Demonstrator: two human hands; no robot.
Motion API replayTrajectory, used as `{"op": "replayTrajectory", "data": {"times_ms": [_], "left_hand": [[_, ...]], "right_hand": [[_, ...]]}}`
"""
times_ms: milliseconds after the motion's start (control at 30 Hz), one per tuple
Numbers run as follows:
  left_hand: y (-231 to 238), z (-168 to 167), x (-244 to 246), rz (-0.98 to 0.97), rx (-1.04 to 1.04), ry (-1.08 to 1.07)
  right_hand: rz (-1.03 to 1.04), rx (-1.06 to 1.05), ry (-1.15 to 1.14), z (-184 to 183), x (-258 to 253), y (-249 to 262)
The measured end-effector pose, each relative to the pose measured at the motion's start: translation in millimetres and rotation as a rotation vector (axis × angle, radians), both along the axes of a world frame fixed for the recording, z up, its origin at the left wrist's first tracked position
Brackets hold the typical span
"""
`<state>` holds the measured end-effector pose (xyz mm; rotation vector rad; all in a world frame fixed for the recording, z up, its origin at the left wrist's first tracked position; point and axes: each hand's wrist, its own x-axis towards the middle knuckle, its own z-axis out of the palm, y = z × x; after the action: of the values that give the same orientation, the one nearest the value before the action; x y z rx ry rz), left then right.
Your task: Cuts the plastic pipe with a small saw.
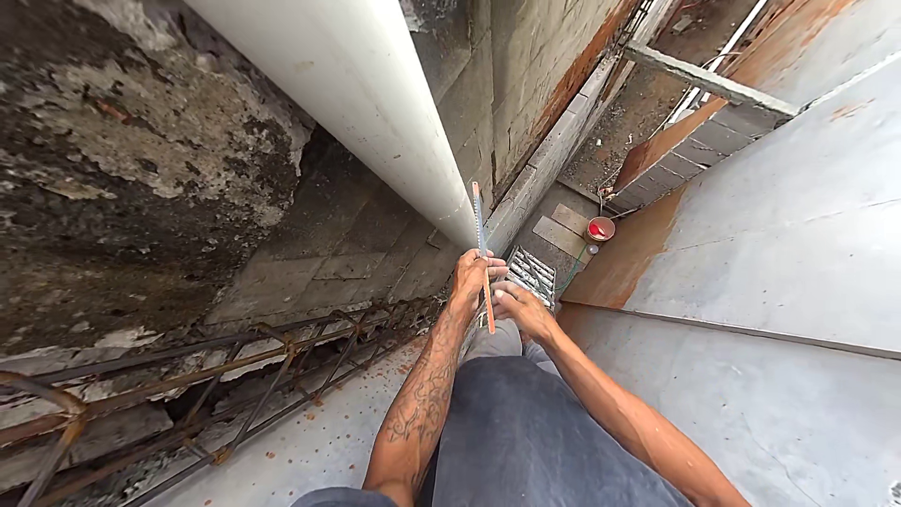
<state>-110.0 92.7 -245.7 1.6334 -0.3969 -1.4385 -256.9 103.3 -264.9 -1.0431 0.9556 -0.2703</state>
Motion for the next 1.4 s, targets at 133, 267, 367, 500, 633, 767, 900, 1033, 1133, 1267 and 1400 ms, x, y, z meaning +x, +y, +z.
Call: {"op": "replayTrajectory", "data": {"times_ms": [133,267,367,500,633,767,900,1033,1133,1267,1400], "left_hand": [[-6.8,3.8,8.4,0.061,-0.026,0.033],[-11.0,1.8,8.3,0.072,-0.091,0.031],[-14.5,2.8,7.8,0.081,-0.101,0.034],[-20.2,-0.3,12.8,0.079,-0.142,0.039],[-37.4,-6.6,22.1,0.095,-0.174,0.046],[-51.0,-8.4,28.0,0.102,-0.157,0.007],[-47.6,-10.0,33.5,0.163,-0.148,0.006],[-26.5,-8.1,38.7,0.106,-0.171,0.071],[-35.5,-17.4,46.5,0.153,-0.137,0.073],[-34.0,-13.0,58.1,0.165,-0.076,-0.010],[14.2,3.5,83.3,0.118,-0.149,-0.432]], "right_hand": [[-0.214,0.149,-0.116,11.5,35.0,-7.8],[-0.342,0.016,0.006,9.3,54.6,-3.2],[-0.340,-0.118,0.111,3.9,60.2,-3.3],[-0.253,-0.226,0.225,5.4,65.0,-13.9],[-0.213,-0.260,0.303,13.2,78.0,-35.9],[-0.225,-0.325,0.318,10.6,94.7,-64.3],[-0.230,-0.384,0.338,8.5,106.0,-70.9],[-0.265,-0.369,0.306,11.0,108.9,-61.4],[-0.238,-0.314,0.287,5.5,120.4,-74.4],[-0.235,-0.333,0.256,-5.9,135.1,-82.7],[-0.197,-0.266,0.146,-7.7,122.4,-31.3]]}}
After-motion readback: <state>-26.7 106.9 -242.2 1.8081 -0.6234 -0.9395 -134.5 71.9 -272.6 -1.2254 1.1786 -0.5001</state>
